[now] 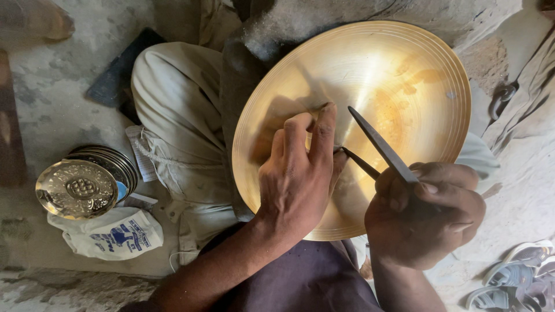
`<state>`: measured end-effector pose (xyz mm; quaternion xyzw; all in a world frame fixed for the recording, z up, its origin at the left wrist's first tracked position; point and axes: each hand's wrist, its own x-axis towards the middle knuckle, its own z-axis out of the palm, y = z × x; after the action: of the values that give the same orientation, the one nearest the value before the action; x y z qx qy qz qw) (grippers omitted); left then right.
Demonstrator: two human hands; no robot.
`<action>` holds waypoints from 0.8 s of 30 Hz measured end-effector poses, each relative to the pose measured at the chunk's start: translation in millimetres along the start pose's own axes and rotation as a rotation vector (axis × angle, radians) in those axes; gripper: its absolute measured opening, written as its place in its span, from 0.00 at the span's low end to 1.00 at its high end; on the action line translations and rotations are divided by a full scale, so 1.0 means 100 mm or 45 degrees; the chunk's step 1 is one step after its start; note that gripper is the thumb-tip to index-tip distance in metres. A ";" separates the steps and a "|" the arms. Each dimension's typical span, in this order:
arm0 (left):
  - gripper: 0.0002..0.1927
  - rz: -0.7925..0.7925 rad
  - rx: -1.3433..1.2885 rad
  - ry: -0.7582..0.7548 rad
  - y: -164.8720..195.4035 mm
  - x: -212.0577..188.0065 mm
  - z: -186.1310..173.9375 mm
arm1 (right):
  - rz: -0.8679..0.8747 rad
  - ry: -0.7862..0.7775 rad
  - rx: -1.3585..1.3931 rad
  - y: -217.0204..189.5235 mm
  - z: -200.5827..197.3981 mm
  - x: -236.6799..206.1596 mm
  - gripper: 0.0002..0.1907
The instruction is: The person sits on the floor holding a large brass plate on their lap and engraves lines into its surface with a handheld scribe, repositioning and rotating the plate between passes. They then switch to a flat file and scrape the engraved area, steadying the plate with the other hand.
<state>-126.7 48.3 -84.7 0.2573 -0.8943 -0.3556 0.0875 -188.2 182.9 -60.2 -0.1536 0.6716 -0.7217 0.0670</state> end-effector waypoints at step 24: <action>0.18 0.431 -0.004 0.269 -0.30 -0.06 -0.82 | -0.225 -0.223 -0.126 0.08 0.36 0.38 0.18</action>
<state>-82.1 -15.8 -44.6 0.1389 -0.9101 -0.3080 0.2398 -214.2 136.5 -61.5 -0.2778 0.6818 -0.6746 0.0537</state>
